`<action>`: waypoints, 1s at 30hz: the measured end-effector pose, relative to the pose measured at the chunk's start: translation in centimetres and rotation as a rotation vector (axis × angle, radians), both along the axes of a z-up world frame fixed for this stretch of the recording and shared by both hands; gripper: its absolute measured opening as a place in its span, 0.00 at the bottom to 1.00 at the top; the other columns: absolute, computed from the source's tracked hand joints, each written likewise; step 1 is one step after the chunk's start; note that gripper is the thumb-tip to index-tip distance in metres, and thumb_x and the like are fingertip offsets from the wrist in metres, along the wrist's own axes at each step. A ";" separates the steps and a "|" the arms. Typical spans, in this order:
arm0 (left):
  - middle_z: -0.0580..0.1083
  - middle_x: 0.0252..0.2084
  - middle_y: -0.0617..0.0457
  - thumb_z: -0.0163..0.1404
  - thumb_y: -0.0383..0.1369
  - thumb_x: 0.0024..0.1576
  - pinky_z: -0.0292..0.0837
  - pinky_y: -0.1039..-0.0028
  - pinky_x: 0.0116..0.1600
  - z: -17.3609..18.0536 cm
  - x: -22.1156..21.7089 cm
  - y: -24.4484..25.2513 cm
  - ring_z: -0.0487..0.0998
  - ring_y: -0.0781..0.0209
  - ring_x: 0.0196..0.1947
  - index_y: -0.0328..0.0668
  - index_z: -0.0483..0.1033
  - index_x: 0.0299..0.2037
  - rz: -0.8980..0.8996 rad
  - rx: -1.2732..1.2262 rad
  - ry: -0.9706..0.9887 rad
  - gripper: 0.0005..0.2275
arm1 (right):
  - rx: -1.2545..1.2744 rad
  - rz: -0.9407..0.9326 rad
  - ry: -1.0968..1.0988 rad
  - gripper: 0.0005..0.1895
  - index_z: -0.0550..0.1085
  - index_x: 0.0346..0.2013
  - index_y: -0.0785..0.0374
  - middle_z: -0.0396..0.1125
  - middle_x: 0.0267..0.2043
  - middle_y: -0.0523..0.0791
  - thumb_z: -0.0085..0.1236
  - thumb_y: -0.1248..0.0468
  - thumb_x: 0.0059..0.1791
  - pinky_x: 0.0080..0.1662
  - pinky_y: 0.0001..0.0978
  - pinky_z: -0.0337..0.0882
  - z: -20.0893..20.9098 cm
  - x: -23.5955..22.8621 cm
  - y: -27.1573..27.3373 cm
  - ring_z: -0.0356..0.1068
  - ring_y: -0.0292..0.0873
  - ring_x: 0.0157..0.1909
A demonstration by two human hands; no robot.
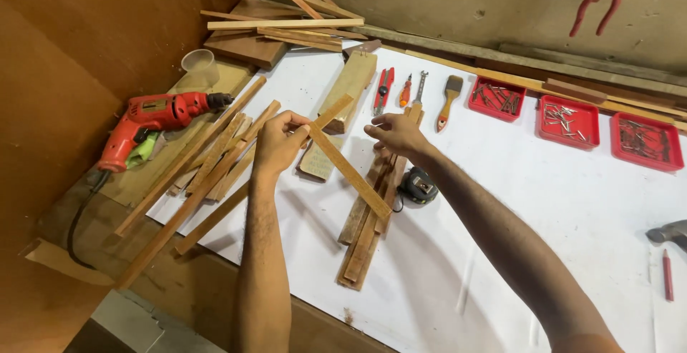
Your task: Measure, align, and nail wooden strips to assemble a small structure on a workbench.
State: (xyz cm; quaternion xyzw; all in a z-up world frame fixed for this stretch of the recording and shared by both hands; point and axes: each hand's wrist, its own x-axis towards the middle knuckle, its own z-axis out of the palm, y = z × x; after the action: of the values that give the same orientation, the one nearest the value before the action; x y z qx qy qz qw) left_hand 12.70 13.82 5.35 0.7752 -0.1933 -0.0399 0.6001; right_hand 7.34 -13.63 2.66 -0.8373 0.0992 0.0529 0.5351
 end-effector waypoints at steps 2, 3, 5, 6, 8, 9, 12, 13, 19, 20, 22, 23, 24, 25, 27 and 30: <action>0.79 0.30 0.54 0.55 0.26 0.58 0.71 0.80 0.31 0.2 0.6 0.4 0.76 0.71 0.27 0.33 0.80 0.40 0.014 0.007 0.021 0.05 | 0.044 -0.025 0.050 0.32 0.68 0.63 0.70 0.73 0.50 0.56 0.55 0.49 0.53 0.42 0.36 0.79 -0.1 1.9 1.2 0.78 0.44 0.42; 0.78 0.29 0.54 0.54 0.25 0.58 0.69 0.80 0.30 0.2 0.9 0.4 0.75 0.71 0.26 0.33 0.80 0.40 0.029 0.012 0.039 0.05 | 0.085 -0.048 0.095 0.32 0.69 0.63 0.71 0.74 0.47 0.60 0.53 0.48 0.54 0.37 0.35 0.79 -0.2 2.8 1.6 0.77 0.42 0.41; 0.78 0.29 0.54 0.54 0.25 0.58 0.70 0.80 0.31 0.0 1.3 0.6 0.75 0.71 0.26 0.32 0.80 0.40 0.030 -0.002 0.068 0.05 | 0.095 -0.068 0.084 0.32 0.69 0.62 0.71 0.73 0.47 0.59 0.51 0.48 0.55 0.37 0.33 0.79 -1.4 5.2 2.0 0.77 0.43 0.41; 0.78 0.30 0.53 0.54 0.25 0.58 0.71 0.80 0.31 -0.2 1.3 0.7 0.75 0.71 0.27 0.32 0.80 0.40 0.035 -0.014 0.091 0.05 | 0.106 -0.084 0.067 0.31 0.69 0.62 0.71 0.73 0.48 0.57 0.50 0.47 0.56 0.36 0.32 0.79 -2.1 6.2 2.2 0.77 0.44 0.40; 0.78 0.30 0.53 0.53 0.25 0.58 0.72 0.80 0.33 0.8 1.4 0.7 0.76 0.71 0.28 0.32 0.80 0.40 0.032 -0.023 0.114 0.05 | 0.153 -0.119 0.062 0.30 0.70 0.61 0.72 0.73 0.48 0.56 0.50 0.48 0.56 0.35 0.32 0.79 -2.9 8.1 2.5 0.76 0.43 0.37; 0.79 0.31 0.54 0.53 0.25 0.59 0.73 0.81 0.34 1.2 1.3 0.8 0.77 0.72 0.29 0.32 0.80 0.40 0.032 -0.035 0.137 0.05 | 0.196 -0.150 0.057 0.30 0.70 0.61 0.73 0.73 0.48 0.55 0.50 0.49 0.56 0.33 0.32 0.79 -3.3 9.0 2.7 0.75 0.41 0.34; 0.79 0.32 0.53 0.53 0.25 0.59 0.75 0.80 0.35 0.6 1.8 0.9 0.77 0.71 0.30 0.32 0.80 0.40 0.049 -0.041 0.178 0.05 | 0.345 -0.261 0.068 0.28 0.69 0.59 0.75 0.74 0.46 0.56 0.53 0.52 0.55 0.28 0.33 0.72 -3.8 10.6 3.1 0.67 0.40 0.26; 0.79 0.32 0.53 0.53 0.25 0.59 0.75 0.80 0.35 0.3 1.9 1.0 0.77 0.71 0.30 0.32 0.80 0.40 0.047 -0.038 0.178 0.05 | 0.347 -0.263 0.068 0.28 0.69 0.59 0.75 0.74 0.46 0.56 0.53 0.52 0.55 0.28 0.33 0.72 -4.1 11.1 3.2 0.67 0.40 0.26; 0.79 0.32 0.52 0.53 0.25 0.58 0.74 0.79 0.34 0.0 2.3 1.0 0.77 0.70 0.29 0.32 0.80 0.40 0.059 0.001 0.157 0.05 | 0.362 -0.353 0.061 0.27 0.71 0.55 0.72 0.71 0.36 0.52 0.57 0.51 0.53 0.26 0.30 0.71 -4.6 13.1 3.7 0.65 0.37 0.24; 0.79 0.32 0.52 0.53 0.25 0.58 0.74 0.79 0.34 0.0 2.3 1.0 0.77 0.70 0.28 0.32 0.80 0.40 0.085 0.005 0.170 0.05 | 0.382 -0.363 0.061 0.25 0.73 0.52 0.73 0.68 0.33 0.51 0.58 0.52 0.53 0.26 0.30 0.69 -4.8 13.4 3.8 0.65 0.37 0.24; 0.78 0.32 0.52 0.54 0.25 0.58 0.74 0.79 0.33 0.2 2.3 1.1 0.76 0.70 0.28 0.32 0.80 0.40 0.115 0.002 0.182 0.05 | 0.396 -0.369 0.060 0.24 0.75 0.48 0.74 0.66 0.31 0.50 0.60 0.52 0.53 0.25 0.30 0.67 -5.0 13.8 3.7 0.65 0.37 0.24; 0.78 0.32 0.53 0.53 0.26 0.58 0.74 0.79 0.33 0.5 2.3 1.2 0.77 0.70 0.28 0.33 0.80 0.40 0.138 0.024 0.206 0.05 | 0.466 -0.374 0.064 0.21 0.75 0.46 0.75 0.68 0.32 0.51 0.59 0.55 0.53 0.27 0.30 0.70 -5.1 14.0 3.8 0.67 0.39 0.25; 0.78 0.32 0.54 0.53 0.26 0.57 0.74 0.80 0.33 0.7 2.3 1.3 0.77 0.71 0.28 0.33 0.80 0.40 0.161 0.045 0.229 0.05 | 0.536 -0.378 0.068 0.19 0.74 0.45 0.75 0.69 0.33 0.53 0.58 0.58 0.53 0.28 0.30 0.72 -5.2 14.2 3.8 0.70 0.40 0.27; 0.78 0.32 0.54 0.53 0.26 0.57 0.74 0.80 0.33 0.6 2.2 1.4 0.77 0.71 0.28 0.33 0.80 0.40 0.166 0.044 0.233 0.05 | 0.534 -0.374 0.072 0.19 0.74 0.45 0.75 0.69 0.33 0.53 0.58 0.58 0.53 0.28 0.30 0.72 -5.5 14.2 3.7 0.70 0.40 0.27; 0.79 0.32 0.55 0.52 0.26 0.57 0.75 0.81 0.34 0.5 2.1 1.4 0.77 0.72 0.28 0.34 0.80 0.40 0.170 0.061 0.253 0.05 | 0.578 -0.314 0.012 0.16 0.74 0.46 0.74 0.67 0.37 0.51 0.59 0.60 0.54 0.35 0.30 0.81 -5.8 14.3 3.2 0.71 0.40 0.31; 0.78 0.31 0.53 0.53 0.26 0.58 0.73 0.80 0.33 0.0 2.2 1.4 0.76 0.70 0.28 0.33 0.81 0.40 0.135 0.056 0.261 0.05 | 0.640 -0.217 -0.058 0.15 0.75 0.44 0.77 0.70 0.42 0.53 0.57 0.63 0.53 0.35 0.31 0.79 -4.3 13.2 2.3 0.72 0.42 0.33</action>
State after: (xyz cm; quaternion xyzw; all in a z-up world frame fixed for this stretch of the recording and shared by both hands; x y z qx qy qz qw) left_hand 14.95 15.27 5.38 0.7910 -0.0600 -0.1054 0.5996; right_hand 20.56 -11.29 -1.61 -0.6127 0.1507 0.0002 0.7758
